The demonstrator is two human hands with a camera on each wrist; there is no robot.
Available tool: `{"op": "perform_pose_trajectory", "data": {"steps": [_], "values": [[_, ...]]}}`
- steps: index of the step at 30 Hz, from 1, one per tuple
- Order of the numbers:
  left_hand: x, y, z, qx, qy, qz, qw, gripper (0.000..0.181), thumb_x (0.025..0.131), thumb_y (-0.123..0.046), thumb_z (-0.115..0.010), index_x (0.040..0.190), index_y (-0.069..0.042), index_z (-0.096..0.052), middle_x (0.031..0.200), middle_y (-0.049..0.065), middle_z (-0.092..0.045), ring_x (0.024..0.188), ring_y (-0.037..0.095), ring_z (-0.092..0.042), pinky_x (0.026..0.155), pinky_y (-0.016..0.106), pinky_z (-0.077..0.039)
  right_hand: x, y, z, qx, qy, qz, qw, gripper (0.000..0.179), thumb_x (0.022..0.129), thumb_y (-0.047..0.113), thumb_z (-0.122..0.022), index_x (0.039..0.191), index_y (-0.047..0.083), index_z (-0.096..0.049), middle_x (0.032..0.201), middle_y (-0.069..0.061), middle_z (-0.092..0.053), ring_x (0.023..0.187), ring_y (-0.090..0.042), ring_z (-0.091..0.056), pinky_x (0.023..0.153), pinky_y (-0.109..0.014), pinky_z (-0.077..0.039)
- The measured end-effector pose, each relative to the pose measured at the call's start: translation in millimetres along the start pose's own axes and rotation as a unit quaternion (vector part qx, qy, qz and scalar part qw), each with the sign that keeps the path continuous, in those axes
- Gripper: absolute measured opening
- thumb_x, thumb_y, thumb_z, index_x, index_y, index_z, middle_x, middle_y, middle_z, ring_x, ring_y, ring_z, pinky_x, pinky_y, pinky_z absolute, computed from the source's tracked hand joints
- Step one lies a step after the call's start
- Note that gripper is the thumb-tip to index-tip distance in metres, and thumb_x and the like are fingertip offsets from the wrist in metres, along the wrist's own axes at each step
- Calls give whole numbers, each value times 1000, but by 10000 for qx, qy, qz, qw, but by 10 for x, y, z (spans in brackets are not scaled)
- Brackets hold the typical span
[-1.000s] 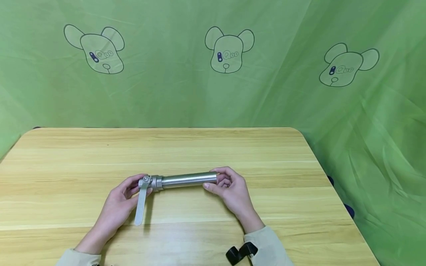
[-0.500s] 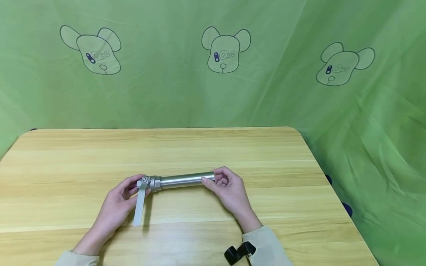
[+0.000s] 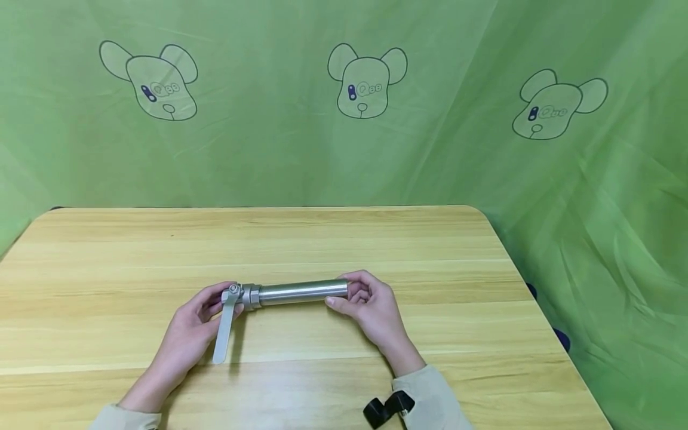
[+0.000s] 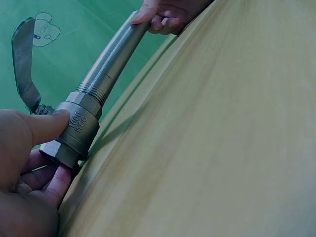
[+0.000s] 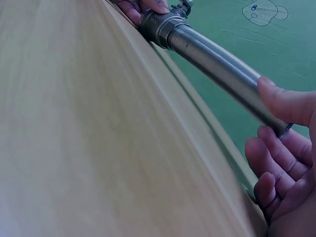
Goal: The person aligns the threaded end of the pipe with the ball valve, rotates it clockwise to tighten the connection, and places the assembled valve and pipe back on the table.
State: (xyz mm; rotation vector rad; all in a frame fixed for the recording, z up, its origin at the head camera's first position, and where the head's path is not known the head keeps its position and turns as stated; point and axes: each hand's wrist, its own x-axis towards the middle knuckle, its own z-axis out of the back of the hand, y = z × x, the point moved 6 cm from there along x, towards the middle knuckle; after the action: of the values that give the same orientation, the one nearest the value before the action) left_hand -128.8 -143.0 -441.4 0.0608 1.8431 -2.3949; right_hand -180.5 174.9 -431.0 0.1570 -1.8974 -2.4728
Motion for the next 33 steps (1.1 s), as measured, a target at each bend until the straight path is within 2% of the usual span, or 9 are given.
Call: {"op": "perform_pose_trajectory", "data": {"steps": [3,7,11,16,22,26,29,33], "values": [[1,1,-1,12,2,18,10000,54,99,-13,-78,150,-13,-61,153,14,-62,140,32,-64,118,36,-54,-6,4,-6,12,7,-61,10000,45,84,14,-92,122,0,-72,89,-3,-65,71,-11,-60,62,-20,-56],[12,-3,-4,-53,-27,-4,10000,54,99,-14,-79,150,-12,-61,150,15,-64,139,32,-64,116,31,-56,-1,1,-21,-191,56,-68,9998,38,88,20,-91,115,1,-72,83,-3,-65,62,-14,-64,56,-21,-54],[14,-3,-3,-40,-32,-17,10000,54,99,-15,-79,150,-13,-61,149,15,-64,138,31,-65,114,28,-56,9,-9,-24,-529,9,-36,9986,31,92,29,-88,106,5,-74,77,-2,-63,59,-18,-66,57,-21,-50],[3,-1,1,-15,-1,2,10000,55,99,-15,-79,150,-14,-61,152,14,-63,137,30,-65,112,26,-55,5,0,-23,-716,-67,-30,9974,33,93,36,-86,99,5,-74,72,-2,-63,58,-19,-67,61,-21,-50],[8,-4,-15,-110,23,-95,9999,55,99,-10,-78,151,-11,-60,150,16,-63,137,31,-65,108,15,-54,5,-3,-34,-672,-46,-80,9977,36,94,36,-86,110,5,-77,74,-2,-63,60,-18,-68,65,-21,-54],[8,-5,-21,-142,12,-130,9998,55,99,-9,-77,151,-10,-60,149,16,-64,137,31,-65,103,8,-52,12,-13,-44,-582,106,62,9982,37,93,30,-87,123,12,-75,80,-2,-59,61,-14,-64,60,-21,-53],[7,-6,-21,-181,5,-119,9998,55,99,-10,-77,151,-10,-60,149,16,-64,137,32,-65,101,7,-53,14,-9,-39,-407,253,297,9984,44,89,21,-89,129,14,-71,85,-3,-58,63,-8,-57,56,-18,-50],[8,-9,-23,-202,11,-94,9998,55,99,-10,-77,151,-10,-60,149,16,-64,137,32,-65,102,10,-54,7,-2,-20,-165,347,466,9982,49,83,10,-91,127,11,-70,89,-3,-61,69,-5,-51,59,-14,-47]]}}
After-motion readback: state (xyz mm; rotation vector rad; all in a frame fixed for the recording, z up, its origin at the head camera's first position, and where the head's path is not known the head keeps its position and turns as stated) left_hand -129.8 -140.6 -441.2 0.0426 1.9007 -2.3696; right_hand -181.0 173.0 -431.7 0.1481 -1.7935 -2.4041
